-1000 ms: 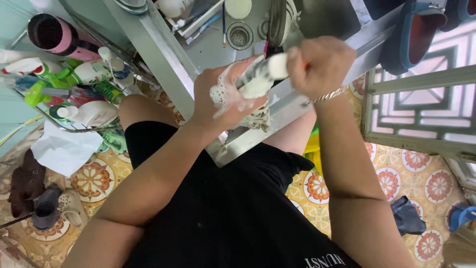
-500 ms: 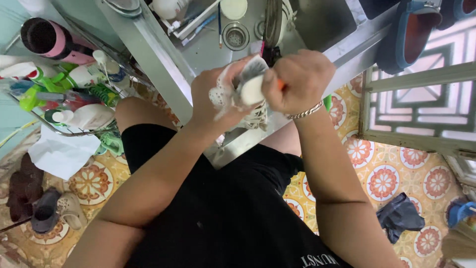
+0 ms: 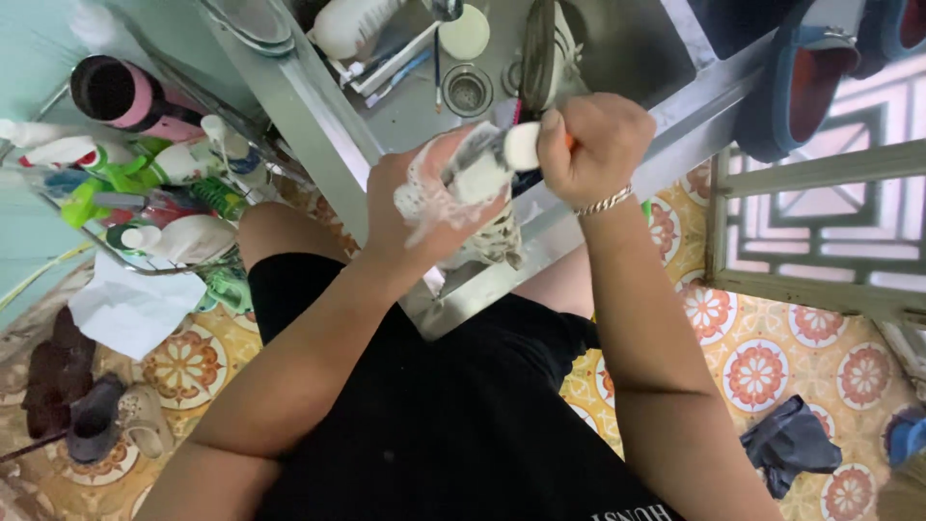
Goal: The person scrubs a white sneaker with an orange brush and soap, rinses it under running water, and then scrubs the sole with a pink brush. They rinse the shoe again and place it in a green bucket.
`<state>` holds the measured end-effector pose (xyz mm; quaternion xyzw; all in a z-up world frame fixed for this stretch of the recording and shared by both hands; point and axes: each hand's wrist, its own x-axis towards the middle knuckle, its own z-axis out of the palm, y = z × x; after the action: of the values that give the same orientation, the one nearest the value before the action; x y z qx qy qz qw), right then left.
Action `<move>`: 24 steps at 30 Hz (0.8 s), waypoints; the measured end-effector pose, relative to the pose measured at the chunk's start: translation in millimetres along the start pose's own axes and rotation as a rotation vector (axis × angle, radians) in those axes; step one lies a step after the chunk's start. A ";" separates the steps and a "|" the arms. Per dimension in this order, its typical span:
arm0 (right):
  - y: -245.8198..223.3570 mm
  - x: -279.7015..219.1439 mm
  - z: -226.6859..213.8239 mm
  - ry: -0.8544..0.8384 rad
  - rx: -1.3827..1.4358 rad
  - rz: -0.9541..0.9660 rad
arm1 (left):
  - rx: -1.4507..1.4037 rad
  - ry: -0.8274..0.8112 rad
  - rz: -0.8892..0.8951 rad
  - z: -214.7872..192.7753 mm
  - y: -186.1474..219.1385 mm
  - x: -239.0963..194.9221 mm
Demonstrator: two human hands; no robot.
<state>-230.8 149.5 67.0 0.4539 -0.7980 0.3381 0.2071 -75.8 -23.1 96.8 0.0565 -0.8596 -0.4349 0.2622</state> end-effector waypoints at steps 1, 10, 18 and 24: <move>-21.6 7.8 -3.8 -0.006 0.005 0.000 | 0.001 0.001 -0.007 -2.3 1.8 -2.0; -32.0 1.5 11.3 -0.051 0.084 0.051 | 0.015 -0.024 -0.066 -23.5 10.6 -10.7; -44.7 -10.5 26.6 -0.113 0.119 0.061 | -0.286 -0.197 -0.227 -72.2 23.3 -33.1; -88.9 -2.8 18.2 -0.152 0.276 -0.091 | -0.290 -0.185 -0.242 -82.0 28.9 -51.4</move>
<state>-153.0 105.9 84.0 0.5379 -0.7360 0.3995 0.0970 12.9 -47.5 138.3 0.0811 -0.7953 -0.5858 0.1335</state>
